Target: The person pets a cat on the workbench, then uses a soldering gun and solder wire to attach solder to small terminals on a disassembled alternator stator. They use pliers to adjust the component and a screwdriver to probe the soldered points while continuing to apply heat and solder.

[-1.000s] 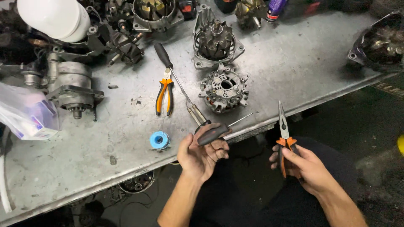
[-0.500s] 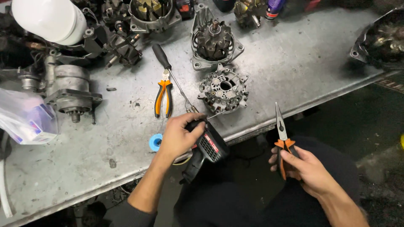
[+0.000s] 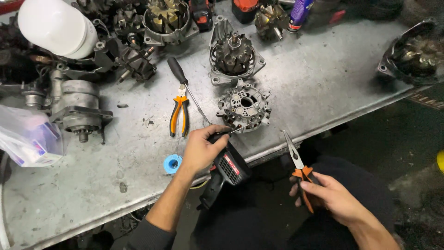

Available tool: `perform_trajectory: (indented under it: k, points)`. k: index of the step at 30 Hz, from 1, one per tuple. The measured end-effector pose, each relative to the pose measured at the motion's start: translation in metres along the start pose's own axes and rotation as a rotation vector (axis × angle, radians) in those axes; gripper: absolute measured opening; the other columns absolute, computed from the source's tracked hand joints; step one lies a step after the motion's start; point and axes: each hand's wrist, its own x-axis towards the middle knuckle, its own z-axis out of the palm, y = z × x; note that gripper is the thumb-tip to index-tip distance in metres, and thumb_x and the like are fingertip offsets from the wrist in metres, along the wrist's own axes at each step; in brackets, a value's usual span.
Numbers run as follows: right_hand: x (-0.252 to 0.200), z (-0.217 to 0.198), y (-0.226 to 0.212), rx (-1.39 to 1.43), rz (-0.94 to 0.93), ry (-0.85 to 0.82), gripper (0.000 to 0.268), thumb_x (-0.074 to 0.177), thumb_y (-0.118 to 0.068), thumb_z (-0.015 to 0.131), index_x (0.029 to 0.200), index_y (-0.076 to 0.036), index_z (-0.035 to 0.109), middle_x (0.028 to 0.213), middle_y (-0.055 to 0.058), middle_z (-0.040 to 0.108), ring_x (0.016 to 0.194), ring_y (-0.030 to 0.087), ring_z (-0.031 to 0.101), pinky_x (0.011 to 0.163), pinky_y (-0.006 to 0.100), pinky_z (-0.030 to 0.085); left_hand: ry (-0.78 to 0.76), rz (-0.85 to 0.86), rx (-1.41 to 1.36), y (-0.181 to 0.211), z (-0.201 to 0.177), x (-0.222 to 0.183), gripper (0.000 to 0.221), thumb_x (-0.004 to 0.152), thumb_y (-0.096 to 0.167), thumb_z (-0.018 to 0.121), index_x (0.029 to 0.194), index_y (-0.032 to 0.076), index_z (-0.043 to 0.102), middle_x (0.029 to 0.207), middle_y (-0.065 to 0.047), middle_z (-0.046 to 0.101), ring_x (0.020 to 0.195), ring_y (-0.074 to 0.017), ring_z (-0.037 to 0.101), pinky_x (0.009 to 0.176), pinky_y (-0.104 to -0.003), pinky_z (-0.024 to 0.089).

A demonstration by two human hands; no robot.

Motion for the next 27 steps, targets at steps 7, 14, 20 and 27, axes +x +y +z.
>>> perform_trajectory:
  k: [7,14,20,27]
  points:
    - [-0.004,0.006,-0.006,-0.016,0.015,-0.007,0.042,0.094,-0.004,0.057,0.134,0.005,0.068,0.097,0.034,0.078,0.069,0.039,0.067,0.053,0.041,0.045,0.023,-0.017,-0.034,-0.014,0.005,0.005,0.027,0.082,0.012,0.071,0.106,0.003,0.079,0.084,-0.003,0.08,0.064,-0.0084,0.064,0.062,-0.021,0.052]
    - [0.001,0.022,-0.023,-0.175,-0.266,0.029,0.04,0.089,0.003,0.062,0.129,0.001,0.065,0.097,0.021,0.075,0.074,0.029,0.068,0.059,0.036,0.051,0.046,-0.352,-0.463,-0.022,0.014,0.01,0.019,0.087,0.003,0.071,0.102,-0.005,0.079,0.068,-0.007,0.067,0.053,-0.0109,0.055,0.051,-0.023,0.045]
    - [0.069,0.065,-0.071,-0.662,-0.66,0.4,0.058,0.083,-0.024,0.083,0.136,-0.014,0.062,0.116,0.013,0.071,0.11,0.031,0.067,0.093,0.044,0.054,0.161,-0.418,-0.387,-0.016,0.021,0.018,0.026,0.077,0.007,0.08,0.101,-0.002,0.079,0.062,-0.016,0.068,0.053,-0.0138,0.064,0.043,-0.022,0.054]
    - [0.102,0.081,-0.099,-0.785,-0.94,0.336,0.056,0.086,-0.015,0.082,0.133,0.001,0.058,0.143,0.026,0.057,0.131,0.049,0.054,0.106,0.058,0.047,0.069,0.177,0.559,0.005,0.013,0.011,0.025,0.08,0.032,0.081,0.103,0.026,0.078,0.099,-0.002,0.073,0.092,-0.0306,0.073,0.077,-0.044,0.062]
